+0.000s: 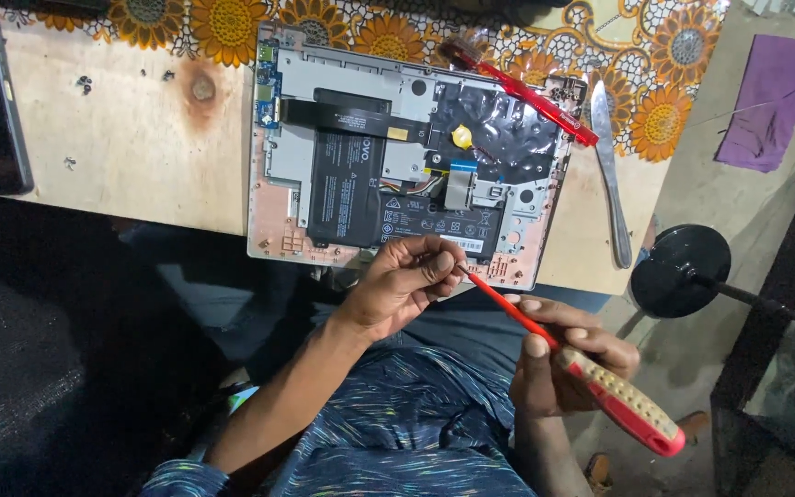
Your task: A person is disassembling a laptop on a workbench, using a screwdriver to remove internal screws and their hands to disconnect ribbon cables.
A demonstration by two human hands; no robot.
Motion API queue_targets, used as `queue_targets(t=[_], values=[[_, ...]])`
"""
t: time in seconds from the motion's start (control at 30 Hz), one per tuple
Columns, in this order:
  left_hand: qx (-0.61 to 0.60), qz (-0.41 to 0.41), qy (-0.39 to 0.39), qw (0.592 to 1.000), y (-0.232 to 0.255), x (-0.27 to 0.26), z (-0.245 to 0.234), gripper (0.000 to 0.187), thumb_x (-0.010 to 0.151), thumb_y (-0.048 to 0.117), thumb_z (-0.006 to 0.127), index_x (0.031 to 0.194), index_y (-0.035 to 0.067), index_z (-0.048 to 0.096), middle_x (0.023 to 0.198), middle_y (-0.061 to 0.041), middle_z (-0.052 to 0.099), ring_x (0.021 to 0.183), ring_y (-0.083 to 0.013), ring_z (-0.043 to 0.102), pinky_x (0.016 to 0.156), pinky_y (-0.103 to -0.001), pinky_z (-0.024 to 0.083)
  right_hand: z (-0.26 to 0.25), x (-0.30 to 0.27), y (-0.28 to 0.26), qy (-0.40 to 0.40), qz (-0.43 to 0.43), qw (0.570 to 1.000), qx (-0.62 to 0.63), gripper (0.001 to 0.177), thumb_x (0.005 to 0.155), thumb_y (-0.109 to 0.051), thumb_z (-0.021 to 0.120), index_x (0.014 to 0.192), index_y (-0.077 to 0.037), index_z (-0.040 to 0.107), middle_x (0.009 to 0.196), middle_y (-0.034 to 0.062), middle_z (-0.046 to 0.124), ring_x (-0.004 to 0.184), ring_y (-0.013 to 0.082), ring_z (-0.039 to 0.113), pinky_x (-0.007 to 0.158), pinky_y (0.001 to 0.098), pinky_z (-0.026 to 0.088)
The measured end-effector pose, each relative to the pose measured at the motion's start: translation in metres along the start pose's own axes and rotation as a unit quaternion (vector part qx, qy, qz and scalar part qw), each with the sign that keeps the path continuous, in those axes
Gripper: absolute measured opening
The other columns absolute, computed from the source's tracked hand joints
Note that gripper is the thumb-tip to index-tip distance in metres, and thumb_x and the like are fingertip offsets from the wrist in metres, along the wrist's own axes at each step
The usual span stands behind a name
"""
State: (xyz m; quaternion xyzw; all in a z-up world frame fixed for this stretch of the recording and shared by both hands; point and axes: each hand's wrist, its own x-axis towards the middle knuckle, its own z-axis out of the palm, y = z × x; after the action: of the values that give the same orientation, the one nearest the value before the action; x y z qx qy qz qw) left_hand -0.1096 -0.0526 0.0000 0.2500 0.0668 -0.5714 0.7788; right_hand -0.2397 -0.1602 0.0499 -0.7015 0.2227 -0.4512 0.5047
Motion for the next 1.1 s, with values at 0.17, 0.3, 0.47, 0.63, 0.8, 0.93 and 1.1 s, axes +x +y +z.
queue_targets(t=[0.17, 0.3, 0.47, 0.63, 0.8, 0.93, 1.1], values=[[-0.006, 0.003, -0.011, 1.0, 0.001, -0.001, 0.0, 0.013, 0.092, 0.005, 0.066, 0.103, -0.001, 0.068, 0.087, -0.011, 0.068, 0.078, -0.0145, 0.063, 0.074, -0.022, 0.055, -0.005, -0.001, 0.005, -0.03, -0.024, 0.999, -0.018, 0.032, 0.091, -0.016, 0.064, 0.106, -0.013, 0.036, 0.091, 0.0182, 0.062, 0.084, 0.026, 0.068, 0.075, 0.0378, 0.062], [0.008, 0.001, -0.009, 1.0, 0.003, -0.002, 0.001, 0.013, 0.092, 0.006, 0.067, 0.103, 0.0, 0.068, 0.086, -0.01, 0.068, 0.078, -0.0144, 0.063, 0.073, -0.023, 0.054, -0.003, 0.0, 0.001, -0.035, -0.006, 0.999, -0.008, 0.033, 0.09, -0.016, 0.064, 0.106, -0.013, 0.035, 0.091, 0.0206, 0.06, 0.083, 0.0287, 0.067, 0.072, 0.0421, 0.064], [0.012, 0.004, -0.006, 1.0, 0.002, -0.002, -0.001, 0.013, 0.092, 0.006, 0.066, 0.103, 0.0, 0.068, 0.087, -0.01, 0.069, 0.078, -0.0141, 0.065, 0.075, -0.023, 0.057, -0.006, 0.001, 0.006, -0.048, -0.041, 0.998, -0.017, 0.032, 0.091, -0.014, 0.064, 0.107, -0.013, 0.036, 0.092, 0.0159, 0.061, 0.085, 0.0247, 0.068, 0.076, 0.0389, 0.064], [0.023, 0.008, 0.002, 1.0, 0.003, -0.001, 0.0, 0.012, 0.091, 0.006, 0.067, 0.103, 0.001, 0.069, 0.087, -0.01, 0.07, 0.078, -0.0134, 0.067, 0.074, -0.022, 0.058, -0.008, 0.003, 0.008, -0.077, -0.052, 0.996, -0.005, 0.032, 0.09, -0.012, 0.064, 0.105, -0.012, 0.035, 0.094, 0.0174, 0.062, 0.088, 0.0253, 0.069, 0.078, 0.0382, 0.064], [0.099, 0.022, 0.046, 0.994, 0.005, -0.003, 0.0, 0.012, 0.09, 0.01, 0.069, 0.101, 0.004, 0.07, 0.083, -0.005, 0.069, 0.071, -0.0098, 0.065, 0.066, -0.02, 0.056, -0.01, 0.0, 0.011, -0.112, -0.02, 0.991, 0.067, 0.021, 0.085, -0.007, 0.069, 0.097, -0.012, 0.052, 0.095, 0.015, 0.067, 0.089, 0.0259, 0.071, 0.081, 0.0417, 0.066], [0.124, 0.019, 0.036, 0.991, 0.013, -0.004, 0.001, 0.01, 0.091, 0.01, 0.068, 0.1, 0.006, 0.07, 0.079, -0.004, 0.069, 0.067, -0.0097, 0.064, 0.056, -0.019, 0.052, -0.012, 0.006, 0.01, -0.146, -0.005, 0.985, 0.097, 0.02, 0.086, -0.008, 0.069, 0.102, -0.011, 0.057, 0.098, 0.0117, 0.068, 0.094, 0.0262, 0.071, 0.088, 0.043, 0.066], [0.058, 0.055, 0.11, 0.991, 0.004, 0.0, 0.006, 0.018, 0.083, 0.001, 0.073, 0.099, -0.008, 0.069, 0.076, -0.02, 0.07, 0.067, -0.0176, 0.07, 0.058, -0.022, 0.059, -0.013, 0.005, 0.015, -0.069, 0.024, 0.997, 0.005, 0.043, 0.075, -0.02, 0.08, 0.087, -0.001, 0.043, 0.081, 0.0212, 0.067, 0.079, 0.0324, 0.072, 0.077, 0.0404, 0.058]])
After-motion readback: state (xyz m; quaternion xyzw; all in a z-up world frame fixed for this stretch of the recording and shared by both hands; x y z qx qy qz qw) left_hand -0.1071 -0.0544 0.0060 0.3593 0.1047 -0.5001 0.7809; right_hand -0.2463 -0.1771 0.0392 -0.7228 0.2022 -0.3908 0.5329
